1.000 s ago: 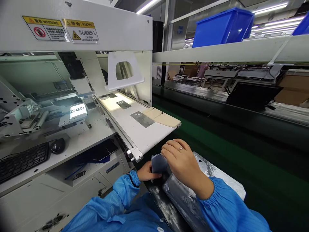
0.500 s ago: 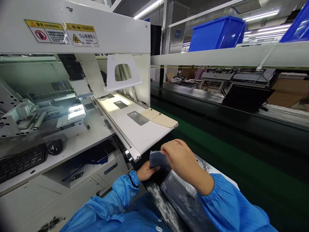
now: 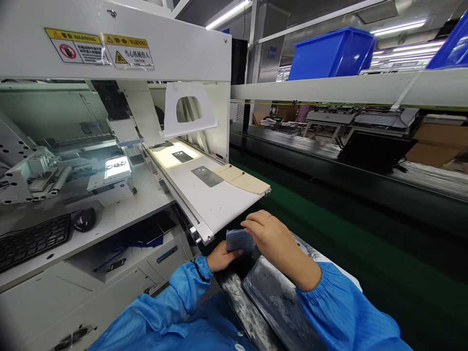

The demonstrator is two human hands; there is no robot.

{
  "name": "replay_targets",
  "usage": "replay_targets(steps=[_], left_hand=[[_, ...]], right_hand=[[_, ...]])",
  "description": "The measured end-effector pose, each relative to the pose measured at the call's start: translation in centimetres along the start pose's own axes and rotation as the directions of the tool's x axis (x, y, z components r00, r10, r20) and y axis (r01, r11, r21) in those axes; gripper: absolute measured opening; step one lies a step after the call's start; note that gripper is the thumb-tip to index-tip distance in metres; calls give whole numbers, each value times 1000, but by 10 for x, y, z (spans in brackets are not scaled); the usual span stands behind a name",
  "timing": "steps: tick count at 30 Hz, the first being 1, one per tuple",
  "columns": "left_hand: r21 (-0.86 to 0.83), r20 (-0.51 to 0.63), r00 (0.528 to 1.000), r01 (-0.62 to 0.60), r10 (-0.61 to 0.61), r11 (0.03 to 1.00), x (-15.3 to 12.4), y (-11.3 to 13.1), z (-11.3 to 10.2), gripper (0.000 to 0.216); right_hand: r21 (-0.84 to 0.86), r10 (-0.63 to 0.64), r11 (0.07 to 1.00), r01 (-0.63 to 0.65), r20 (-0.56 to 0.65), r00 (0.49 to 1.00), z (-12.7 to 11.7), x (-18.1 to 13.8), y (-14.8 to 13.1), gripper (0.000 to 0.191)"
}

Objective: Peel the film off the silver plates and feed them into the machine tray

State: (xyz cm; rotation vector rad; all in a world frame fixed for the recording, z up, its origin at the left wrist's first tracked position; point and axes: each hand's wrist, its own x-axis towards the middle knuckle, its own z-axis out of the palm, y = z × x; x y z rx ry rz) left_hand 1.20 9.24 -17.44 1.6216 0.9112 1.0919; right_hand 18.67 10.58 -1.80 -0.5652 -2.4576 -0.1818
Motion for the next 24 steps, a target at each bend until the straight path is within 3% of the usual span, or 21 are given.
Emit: replay_targets(steps=[2,6,7,14,17,20,24], left_hand=[[-4,-11,1000,8,-8,1000,0,-2,1,59],[-32,-36,998,48,-49,998,0,-2,2,55],[-42,-51,997,53,-55,998,0,-1,2,55],[-102,-122,991,34,-46,994,1,8,-1,61],[-114,-141,989,33,-49,993,1,4,0,60],[-129,-165,985,34,-56,991,0,2,3,60],[-139,-161,985,39,-61,990,0,5,4,63]], right_hand=[[3,57,998,-57,-2,998,0,-4,4,20],[24,140,989,-145,145,979,-2,-8,12,8],[45,135,989,-144,162,978,-3,-8,13,14],[111,64,992,-61,-18,998,-12,-8,10,26],[133,189,971,-198,76,979,-12,-15,15,23],[175,342,908,-381,217,914,-9,-21,21,21],[229,422,842,-488,284,861,-2,-23,22,17]])
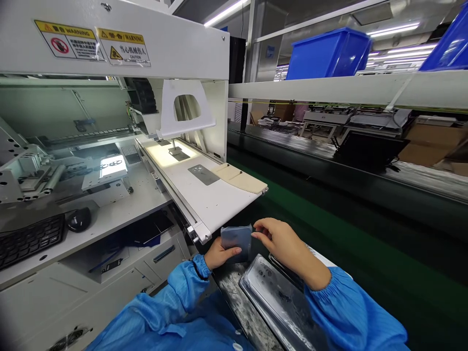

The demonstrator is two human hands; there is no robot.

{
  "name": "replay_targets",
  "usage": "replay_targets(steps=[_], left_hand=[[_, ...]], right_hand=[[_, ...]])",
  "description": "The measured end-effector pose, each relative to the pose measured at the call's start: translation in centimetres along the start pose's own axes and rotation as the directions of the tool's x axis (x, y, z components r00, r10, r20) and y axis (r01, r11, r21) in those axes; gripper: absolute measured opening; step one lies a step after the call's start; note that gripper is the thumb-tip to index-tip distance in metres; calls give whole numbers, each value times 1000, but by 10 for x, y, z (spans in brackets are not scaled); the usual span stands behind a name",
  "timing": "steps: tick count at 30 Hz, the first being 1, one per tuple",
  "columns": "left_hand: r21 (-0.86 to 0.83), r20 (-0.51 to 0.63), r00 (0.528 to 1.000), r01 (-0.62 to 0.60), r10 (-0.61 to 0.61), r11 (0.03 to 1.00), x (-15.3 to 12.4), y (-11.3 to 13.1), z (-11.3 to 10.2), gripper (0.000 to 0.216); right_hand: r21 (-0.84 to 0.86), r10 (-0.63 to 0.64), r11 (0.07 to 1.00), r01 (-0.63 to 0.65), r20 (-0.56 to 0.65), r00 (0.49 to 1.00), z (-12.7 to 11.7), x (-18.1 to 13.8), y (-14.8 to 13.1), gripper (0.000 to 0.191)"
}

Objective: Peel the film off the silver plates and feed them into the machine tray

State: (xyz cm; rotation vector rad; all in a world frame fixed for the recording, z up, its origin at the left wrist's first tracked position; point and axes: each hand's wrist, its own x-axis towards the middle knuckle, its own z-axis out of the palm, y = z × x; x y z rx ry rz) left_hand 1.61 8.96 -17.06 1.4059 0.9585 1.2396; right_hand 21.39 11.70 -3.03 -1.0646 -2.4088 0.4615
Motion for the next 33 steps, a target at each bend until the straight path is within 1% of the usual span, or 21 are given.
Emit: replay_targets(steps=[3,7,10,12,14,18,20,23,25,27,29,30,31,33], left_hand=[[3,-2,1000,0,0,1000,0,2,0,59],[22,2,1000,-5,5,1000,0,2,-1,59],[42,16,1000,-23,22,999,0,2,-2,58],[46,29,999,-34,32,998,-1,2,-3,57],[37,34,999,-32,31,999,-1,3,-3,57],[12,42,999,-35,34,999,-2,5,-2,60],[12,35,998,-45,44,999,-1,6,-2,61],[0,18,999,-34,34,999,-1,5,-1,63],[-12,5,1000,-15,15,1000,0,4,-1,64],[-13,-8,1000,-7,7,1000,1,3,-1,66],[-10,-16,1000,-15,15,1000,1,3,0,65],[-8,-22,1000,-17,17,1000,2,3,0,63],[-6,-29,999,-16,16,1000,2,3,1,62],[0,-35,999,-10,10,1000,2,4,1,61]], right_hand=[[18,15,1000,-15,-22,1000,7,3,-1,18],[32,-46,998,48,-75,996,12,4,-6,23],[68,-85,993,97,-164,983,11,2,-12,24],[120,-78,987,110,-239,968,10,0,-14,23],[128,-88,984,126,-270,959,9,-2,-16,23],[93,-124,985,148,-227,966,6,-4,-20,25],[125,-106,983,136,-219,970,4,-4,-21,25],[226,-32,971,77,-196,980,2,-5,-21,27],[323,37,946,9,-134,990,3,-6,-18,28],[360,89,931,-62,-59,994,6,-5,-14,30],[301,111,948,-104,-4,994,9,-4,-9,31],[238,105,966,-100,-9,994,10,-4,-8,30],[168,82,983,-74,-41,996,11,-3,-6,27],[54,-24,998,33,-152,988,12,-2,-6,21]])
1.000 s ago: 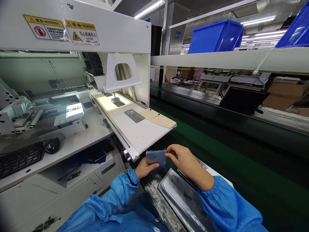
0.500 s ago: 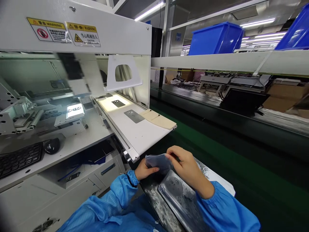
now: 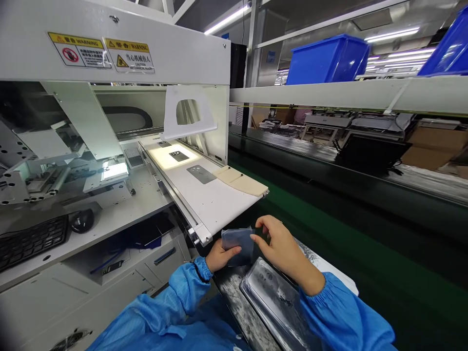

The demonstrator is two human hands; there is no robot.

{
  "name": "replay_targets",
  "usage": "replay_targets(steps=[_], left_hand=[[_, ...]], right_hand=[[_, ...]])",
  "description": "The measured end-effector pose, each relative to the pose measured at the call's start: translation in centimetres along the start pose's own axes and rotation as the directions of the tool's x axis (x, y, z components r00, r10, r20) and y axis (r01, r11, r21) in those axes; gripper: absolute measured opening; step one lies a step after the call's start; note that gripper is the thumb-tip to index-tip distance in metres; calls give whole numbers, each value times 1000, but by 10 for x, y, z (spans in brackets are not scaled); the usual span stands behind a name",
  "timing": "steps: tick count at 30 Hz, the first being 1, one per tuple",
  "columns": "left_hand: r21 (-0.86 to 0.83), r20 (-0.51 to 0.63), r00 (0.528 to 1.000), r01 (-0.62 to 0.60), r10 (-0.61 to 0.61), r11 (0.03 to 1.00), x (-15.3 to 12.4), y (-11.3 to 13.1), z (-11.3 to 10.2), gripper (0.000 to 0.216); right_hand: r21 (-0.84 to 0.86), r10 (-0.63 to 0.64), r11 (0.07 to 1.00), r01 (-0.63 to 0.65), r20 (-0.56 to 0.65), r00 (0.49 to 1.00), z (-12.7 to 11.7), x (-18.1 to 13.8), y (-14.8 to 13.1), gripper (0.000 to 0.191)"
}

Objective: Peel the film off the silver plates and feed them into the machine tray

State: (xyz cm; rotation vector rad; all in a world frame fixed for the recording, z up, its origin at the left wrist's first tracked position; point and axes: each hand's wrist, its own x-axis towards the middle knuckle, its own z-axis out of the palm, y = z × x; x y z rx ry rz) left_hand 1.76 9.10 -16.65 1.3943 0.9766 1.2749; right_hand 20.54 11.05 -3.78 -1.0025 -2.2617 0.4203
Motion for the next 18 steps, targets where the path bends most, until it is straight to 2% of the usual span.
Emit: replay_targets(steps=[2,3,7,10,15,16,18], left_hand=[[9,16,1000,2,-3,1000,1,0,1,61],[14,30,1000,-1,1,1000,1,0,1,61],[61,88,996,-32,26,998,1,1,0,60],[55,114,992,-58,51,997,1,1,-1,58],[68,103,993,-59,52,996,2,-3,0,57],[83,97,994,-60,52,995,2,-4,0,56],[99,93,994,-67,58,993,2,-6,0,54]], right_hand=[[-62,-151,987,148,-59,987,0,3,-1,24],[-86,-221,972,217,-48,974,0,5,-2,28],[-171,-421,884,434,106,901,2,17,-6,15],[-256,-545,782,568,161,823,3,23,-9,27],[-453,-721,550,701,165,673,5,16,-15,29],[-491,-738,507,708,177,652,5,15,-16,28],[-524,-730,479,704,207,651,6,13,-17,28]])
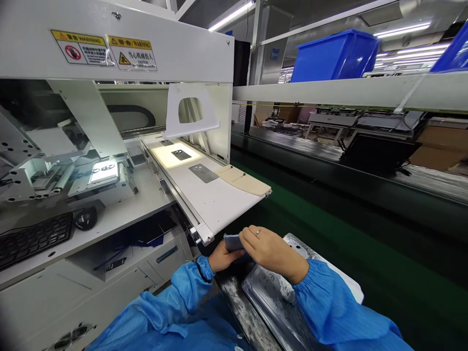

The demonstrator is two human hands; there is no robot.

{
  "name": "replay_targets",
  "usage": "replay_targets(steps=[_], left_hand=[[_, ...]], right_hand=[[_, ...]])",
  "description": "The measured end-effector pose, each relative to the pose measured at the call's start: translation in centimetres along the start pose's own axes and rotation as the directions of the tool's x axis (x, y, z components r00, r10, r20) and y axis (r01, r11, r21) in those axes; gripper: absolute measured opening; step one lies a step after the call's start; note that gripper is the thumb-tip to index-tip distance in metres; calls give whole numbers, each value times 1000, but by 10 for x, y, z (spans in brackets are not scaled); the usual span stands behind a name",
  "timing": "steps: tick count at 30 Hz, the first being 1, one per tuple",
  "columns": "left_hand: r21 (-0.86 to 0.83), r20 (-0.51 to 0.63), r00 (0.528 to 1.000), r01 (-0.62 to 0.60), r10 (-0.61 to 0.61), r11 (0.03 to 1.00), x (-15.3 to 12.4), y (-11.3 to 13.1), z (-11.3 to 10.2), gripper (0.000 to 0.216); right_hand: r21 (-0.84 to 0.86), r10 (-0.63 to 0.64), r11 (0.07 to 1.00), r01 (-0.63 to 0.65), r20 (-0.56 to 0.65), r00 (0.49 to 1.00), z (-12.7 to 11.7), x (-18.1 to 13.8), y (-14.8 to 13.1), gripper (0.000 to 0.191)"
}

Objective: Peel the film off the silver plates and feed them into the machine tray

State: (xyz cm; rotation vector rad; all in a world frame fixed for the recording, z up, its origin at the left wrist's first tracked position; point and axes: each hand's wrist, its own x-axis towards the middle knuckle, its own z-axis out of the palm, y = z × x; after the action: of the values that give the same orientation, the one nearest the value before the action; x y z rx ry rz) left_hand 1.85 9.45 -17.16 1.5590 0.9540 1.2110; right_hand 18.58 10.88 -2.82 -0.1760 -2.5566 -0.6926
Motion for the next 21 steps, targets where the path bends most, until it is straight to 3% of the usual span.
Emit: replay_targets(steps=[3,5,7,12,17,21], left_hand=[[-8,10,1000,10,-10,1000,1,-1,1,49],[-21,22,999,42,-41,999,1,-2,2,47],[-34,29,996,87,-86,996,0,-1,3,48],[-31,-2,998,68,-68,997,0,6,2,56],[-14,-41,996,73,-74,997,2,8,3,58],[-37,-61,995,78,-81,996,4,9,6,60]], right_hand=[[176,168,968,-178,70,983,0,1,4,32],[354,312,871,-341,139,940,1,3,8,30],[403,394,813,-420,151,907,1,4,11,27],[72,316,947,-314,-16,948,-1,1,3,27],[-29,318,945,-325,-147,937,-7,-3,0,24],[-67,333,937,-343,-130,934,-13,-3,3,24]])
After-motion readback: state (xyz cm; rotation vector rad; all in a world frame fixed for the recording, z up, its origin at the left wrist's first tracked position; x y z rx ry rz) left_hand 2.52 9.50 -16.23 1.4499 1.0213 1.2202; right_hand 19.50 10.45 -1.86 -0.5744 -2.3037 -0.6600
